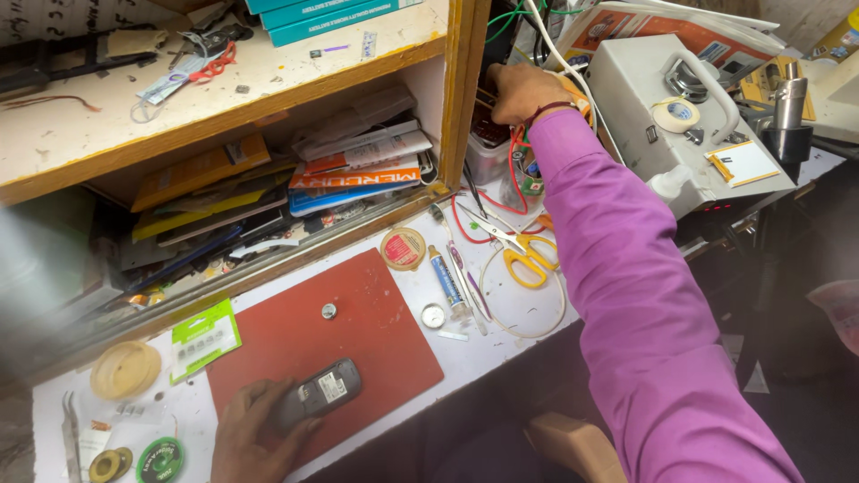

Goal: The person disassembles a small electronic device, removes the battery, and uses a screwdriver to unscrew and reattach components. They then reassemble the device and place it on the workbench.

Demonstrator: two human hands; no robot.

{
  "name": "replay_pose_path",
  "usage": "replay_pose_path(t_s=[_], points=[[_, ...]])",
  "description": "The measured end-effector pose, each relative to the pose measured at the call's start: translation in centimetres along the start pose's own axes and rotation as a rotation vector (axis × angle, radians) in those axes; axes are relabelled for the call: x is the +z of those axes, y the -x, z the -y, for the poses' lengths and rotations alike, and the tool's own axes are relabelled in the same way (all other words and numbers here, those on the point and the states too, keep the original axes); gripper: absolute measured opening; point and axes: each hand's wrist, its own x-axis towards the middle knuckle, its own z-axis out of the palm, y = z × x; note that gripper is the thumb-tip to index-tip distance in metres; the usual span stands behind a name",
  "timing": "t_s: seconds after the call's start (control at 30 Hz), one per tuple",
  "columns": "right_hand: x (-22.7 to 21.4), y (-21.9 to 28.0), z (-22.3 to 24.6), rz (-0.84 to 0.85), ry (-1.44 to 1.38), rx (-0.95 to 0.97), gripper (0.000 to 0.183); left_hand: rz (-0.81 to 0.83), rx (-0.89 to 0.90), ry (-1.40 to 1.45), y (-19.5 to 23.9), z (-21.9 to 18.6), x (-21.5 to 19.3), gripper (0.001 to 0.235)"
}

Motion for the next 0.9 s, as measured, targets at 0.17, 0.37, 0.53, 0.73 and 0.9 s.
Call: replay_pose_path(t_s=[0.17,0.37,0.53,0.73,0.9], points=[[0.6,-0.4,-1.0,-0.182,0.113,-0.014,0.046,-0.013,-0.015,0.022,0.0,-0.1,0.1,0.068],[1.4,-1.7,-1.8,-0.199,0.066,0.112,0.054,-0.021,-0.014,0.05,0.0,-0.2,0.1,0.067],[0.8,-2.1,-1.3,-0.137,-0.084,0.151,0.056,-0.037,0.015,0.046,0.0,-0.2,0.1,0.067],[-1.5,-2.0,-2.0,-0.497,-0.212,0.138,0.041,-0.023,0.007,0.053,-0.3,-0.5,-0.1,0.068],[-3.4,-1.4,-4.7,-0.745,0.009,-0.06,0.036,-0.031,-0.026,0.068,0.0,-0.9,-0.2,0.066]])
